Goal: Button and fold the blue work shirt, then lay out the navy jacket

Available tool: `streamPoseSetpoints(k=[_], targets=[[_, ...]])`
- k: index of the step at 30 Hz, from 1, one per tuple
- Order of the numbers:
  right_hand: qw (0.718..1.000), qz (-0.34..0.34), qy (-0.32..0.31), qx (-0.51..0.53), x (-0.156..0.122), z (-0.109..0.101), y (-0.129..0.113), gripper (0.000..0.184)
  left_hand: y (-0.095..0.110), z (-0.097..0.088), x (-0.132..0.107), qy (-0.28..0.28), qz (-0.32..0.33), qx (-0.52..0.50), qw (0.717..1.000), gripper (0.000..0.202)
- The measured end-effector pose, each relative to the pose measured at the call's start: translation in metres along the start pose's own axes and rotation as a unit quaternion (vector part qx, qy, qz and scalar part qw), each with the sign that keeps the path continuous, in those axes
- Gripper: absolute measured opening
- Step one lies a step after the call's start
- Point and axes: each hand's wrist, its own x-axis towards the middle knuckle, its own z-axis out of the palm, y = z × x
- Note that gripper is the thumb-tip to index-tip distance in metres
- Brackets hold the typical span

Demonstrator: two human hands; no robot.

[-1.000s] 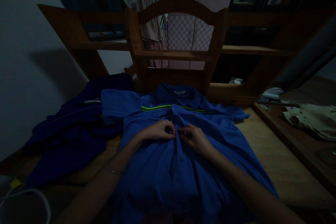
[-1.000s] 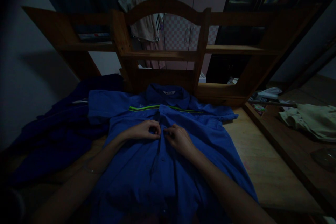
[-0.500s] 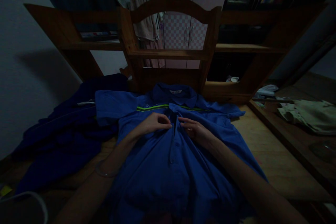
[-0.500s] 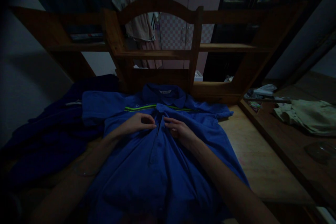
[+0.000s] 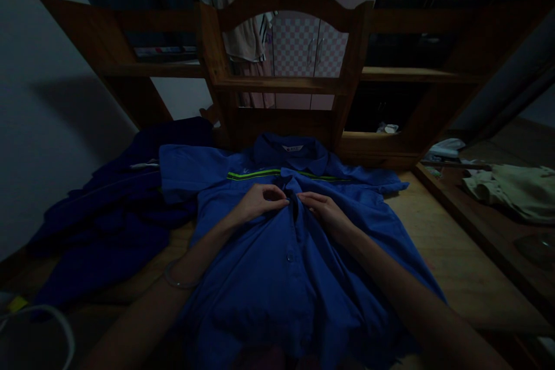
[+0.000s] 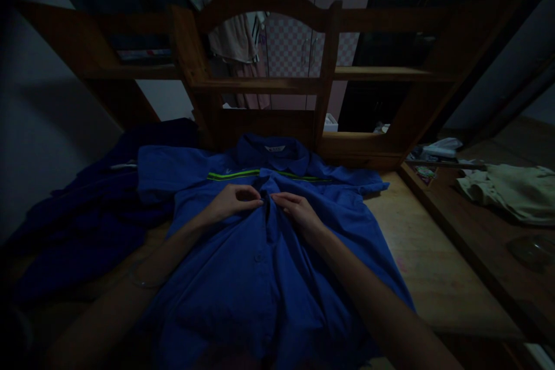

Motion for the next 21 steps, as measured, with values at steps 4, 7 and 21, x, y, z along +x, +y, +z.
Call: streamPoseSetpoints(k=[4, 7, 21], targets=[[1.0, 0.0, -0.001, -0.023, -0.0012, 0.0028, -0.0001, 0.032, -0.0021, 0.0005, -0.0005, 0.0, -0.006, -0.01, 1.0, 0.037], [0.999, -0.008, 0.007, -0.032, -0.0016, 0.0037, -0.0001, 0.034, -0.0022, -0.0007, -0.0017, -0.01, -0.019, -0.021, 1.0, 0.037], [0.967, -0.157, 0.015, -0.2, 0.0039, -0.0015, 0.0067, 0.032, -0.0045, 0.0039, -0.002, -0.021, -0.04, -0.035, 0.998, 0.03]])
